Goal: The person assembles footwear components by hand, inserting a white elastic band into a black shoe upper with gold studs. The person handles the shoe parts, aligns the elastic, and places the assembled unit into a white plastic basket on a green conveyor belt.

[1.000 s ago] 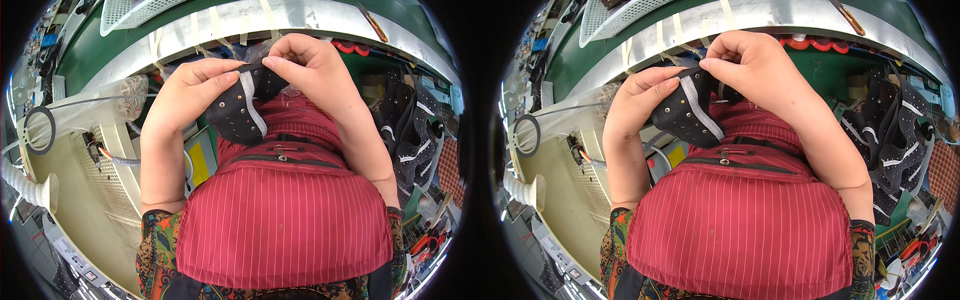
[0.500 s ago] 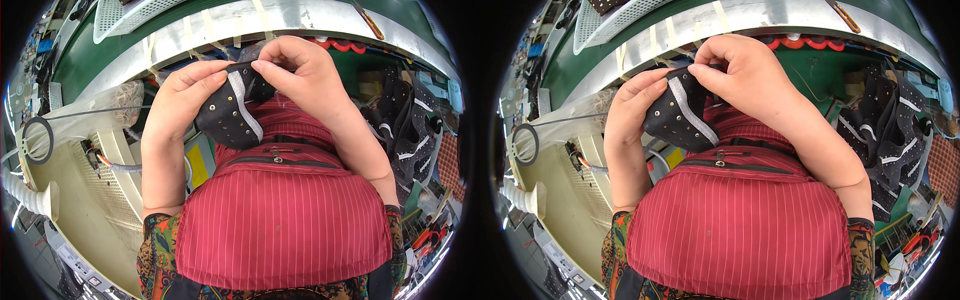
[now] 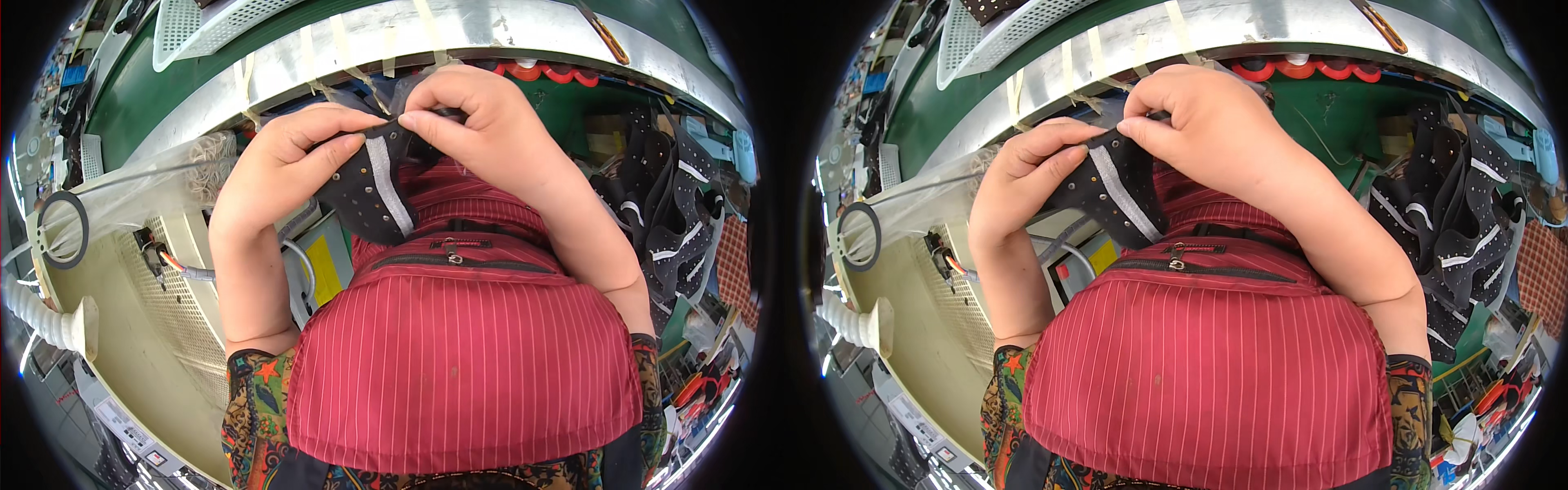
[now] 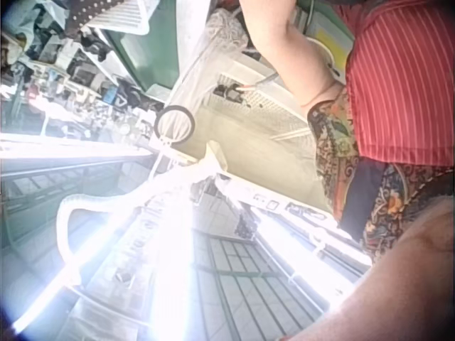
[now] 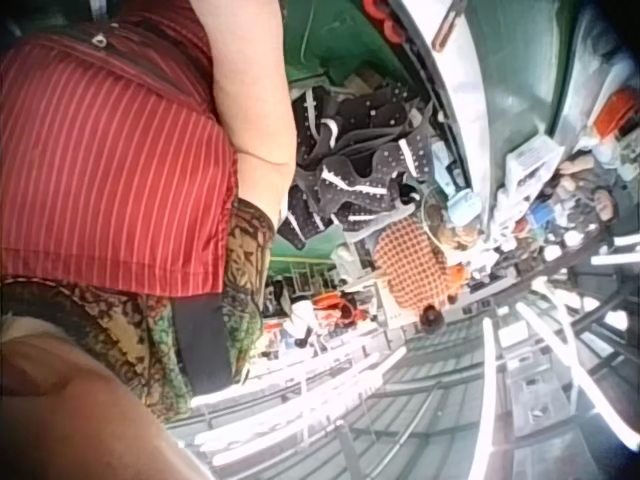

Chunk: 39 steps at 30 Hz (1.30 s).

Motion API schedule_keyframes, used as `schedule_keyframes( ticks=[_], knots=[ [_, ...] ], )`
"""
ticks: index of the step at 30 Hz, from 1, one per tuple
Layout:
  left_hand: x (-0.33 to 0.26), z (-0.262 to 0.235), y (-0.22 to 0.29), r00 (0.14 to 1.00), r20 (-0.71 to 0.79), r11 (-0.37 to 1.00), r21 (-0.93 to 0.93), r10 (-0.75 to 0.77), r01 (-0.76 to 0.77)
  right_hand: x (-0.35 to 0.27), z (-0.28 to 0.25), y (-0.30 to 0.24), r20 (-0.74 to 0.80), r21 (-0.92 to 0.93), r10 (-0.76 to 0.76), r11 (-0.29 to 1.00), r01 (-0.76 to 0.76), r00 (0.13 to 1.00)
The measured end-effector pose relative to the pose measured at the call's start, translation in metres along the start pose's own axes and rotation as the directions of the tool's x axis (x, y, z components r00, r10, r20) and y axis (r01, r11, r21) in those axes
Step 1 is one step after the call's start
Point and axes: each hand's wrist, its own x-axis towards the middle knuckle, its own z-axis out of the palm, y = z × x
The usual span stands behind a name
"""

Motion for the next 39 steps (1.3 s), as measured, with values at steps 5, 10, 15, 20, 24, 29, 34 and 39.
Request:
schedule_keyframes(
  ticks=[5,10,15,20,24,29,34,39],
  knots=[
    [0.006,0.008,0.023,0.999,-0.035,0.922,0.387,0.006,0.008,0.002,0.002,-0.011,0.042,-0.144,-0.053,0.988,0.059,0.998],
    [0.005,0.01,0.025,0.994,-0.09,0.933,0.36,0.056,-0.02,0.002,-0.001,-0.013,0.064,-0.064,-0.058,0.996,0.062,0.996],
    [0.011,0.007,0.02,0.995,0.095,0.926,0.377,-0.044,0.006,-0.001,0.003,-0.01,0.051,-0.084,-0.125,0.988,0.129,0.991],
    [0.005,-0.006,0.017,0.997,0.036,0.984,0.166,-0.07,0.063,-0.003,-0.008,-0.016,0.181,0.145,0.045,0.987,-0.072,0.982],
    [-0.003,-0.024,0.019,0.985,-0.049,0.986,-0.015,-0.166,0.166,-0.015,-0.013,0.001,0.174,0.245,0.103,0.959,-0.144,0.979],
    [-0.007,-0.018,0.013,0.991,-0.059,0.991,-0.065,-0.121,0.117,-0.018,-0.024,-0.007,0.055,0.29,0.062,0.954,-0.076,0.997],
    [-0.007,-0.012,0.01,0.99,0.016,0.94,-0.31,-0.143,0.141,-0.005,-0.034,-0.013,-0.011,0.38,0.08,0.922,-0.07,0.997],
    [-0.008,-0.009,0.007,0.993,0.0,0.934,-0.339,-0.12,0.113,0.001,-0.031,-0.006,0.037,0.451,0.155,0.879,-0.155,0.987]
  ],
)
